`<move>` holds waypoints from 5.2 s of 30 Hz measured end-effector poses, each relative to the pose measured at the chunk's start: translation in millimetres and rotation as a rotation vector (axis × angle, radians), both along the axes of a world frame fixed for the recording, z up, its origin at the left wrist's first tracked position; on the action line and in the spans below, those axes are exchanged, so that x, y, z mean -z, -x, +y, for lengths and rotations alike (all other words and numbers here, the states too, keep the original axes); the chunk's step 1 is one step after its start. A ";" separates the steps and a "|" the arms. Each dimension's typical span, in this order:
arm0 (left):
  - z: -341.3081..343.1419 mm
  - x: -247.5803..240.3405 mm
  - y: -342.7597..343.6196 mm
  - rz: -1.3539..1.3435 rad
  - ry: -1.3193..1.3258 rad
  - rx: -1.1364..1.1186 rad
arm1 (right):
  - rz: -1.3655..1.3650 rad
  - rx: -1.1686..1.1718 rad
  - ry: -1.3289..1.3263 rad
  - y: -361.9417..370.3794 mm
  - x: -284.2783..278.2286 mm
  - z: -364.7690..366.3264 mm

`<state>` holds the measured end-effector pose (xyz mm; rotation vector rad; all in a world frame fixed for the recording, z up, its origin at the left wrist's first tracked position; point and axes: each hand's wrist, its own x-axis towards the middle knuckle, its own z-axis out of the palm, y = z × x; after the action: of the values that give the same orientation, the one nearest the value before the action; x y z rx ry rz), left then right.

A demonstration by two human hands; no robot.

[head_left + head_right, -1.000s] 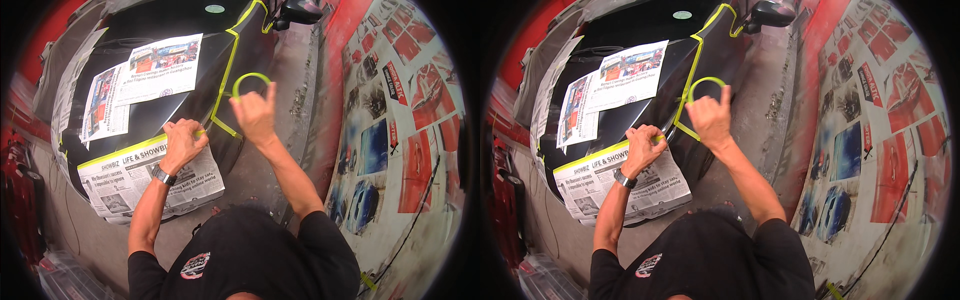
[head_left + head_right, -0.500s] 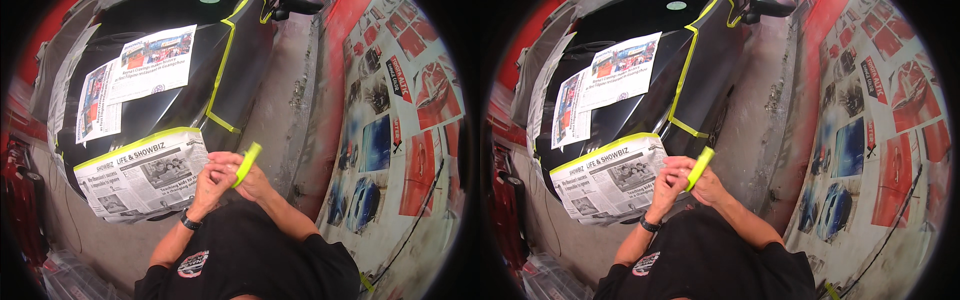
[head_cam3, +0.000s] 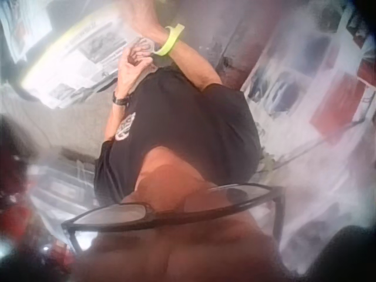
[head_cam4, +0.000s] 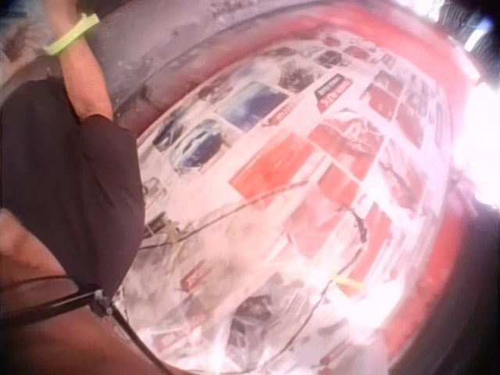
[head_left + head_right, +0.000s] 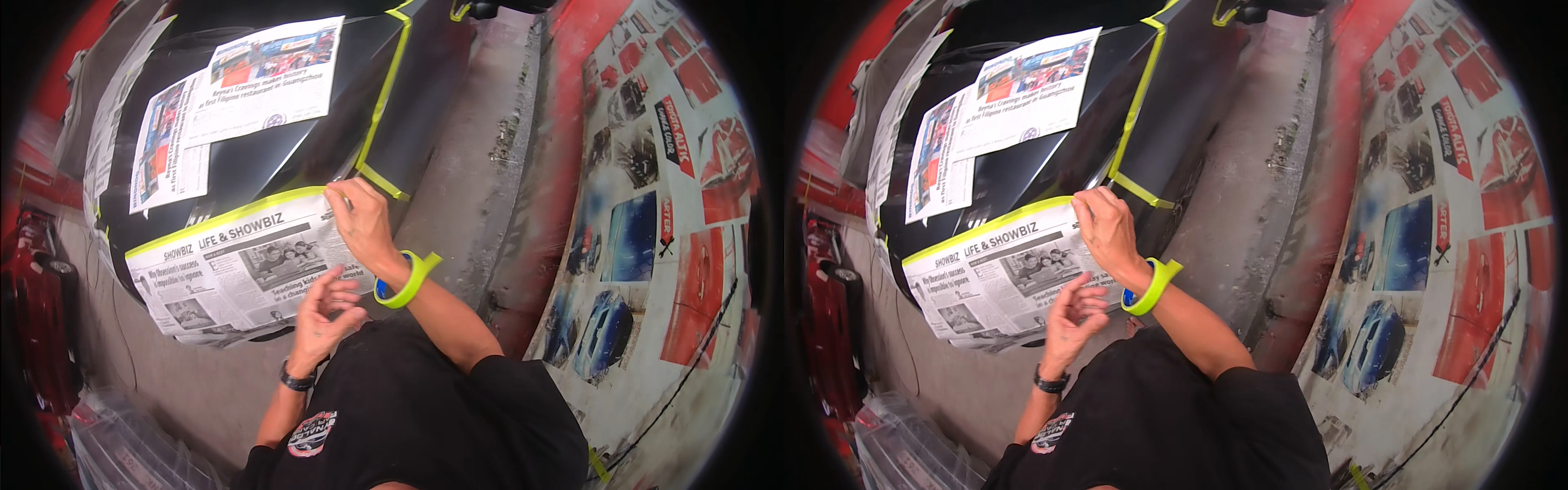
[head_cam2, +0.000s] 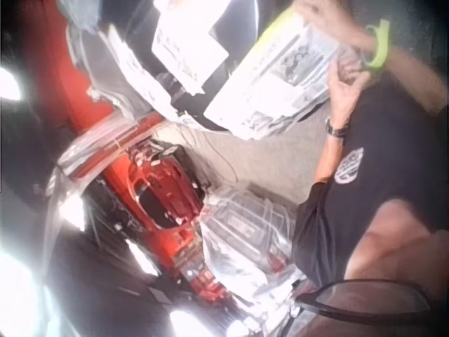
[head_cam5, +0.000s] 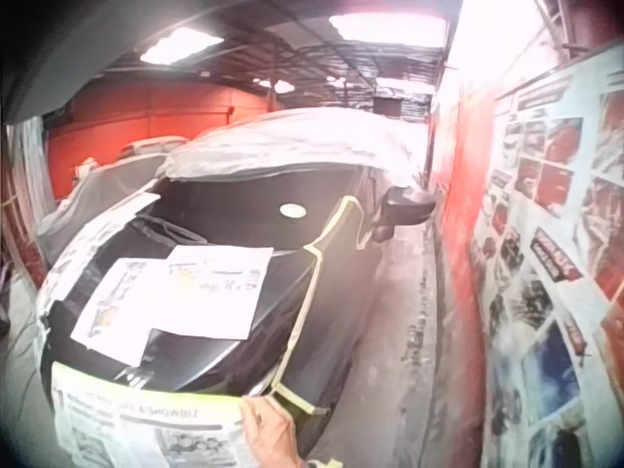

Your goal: The person applies yellow masking tape to the edges of a black car door to outline a section. They then place newspaper over the taped area and secure it with additional tape.

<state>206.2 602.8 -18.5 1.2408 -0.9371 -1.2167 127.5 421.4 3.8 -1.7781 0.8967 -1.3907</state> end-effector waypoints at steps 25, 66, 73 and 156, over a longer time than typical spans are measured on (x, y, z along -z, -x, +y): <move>128.4 -154.6 -273.1 -1.602 -0.137 -0.101 | -0.020 -0.489 0.583 113.3 -136.7 115.4; -181.3 -219.2 66.8 -2.105 -0.152 0.351 | -0.478 0.356 -1.309 87.5 353.4 -115.0; -184.8 -222.5 73.1 -2.085 -0.176 0.398 | -0.569 0.376 -1.319 81.8 353.1 -118.5; -165.2 -193.5 -2.3 -2.097 -0.103 0.348 | -0.093 -0.008 -0.669 61.0 277.9 -56.7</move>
<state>208.5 437.6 175.0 2.3477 -2.5445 0.3777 66.5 364.8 -274.1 -1.1955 1.1352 -0.9914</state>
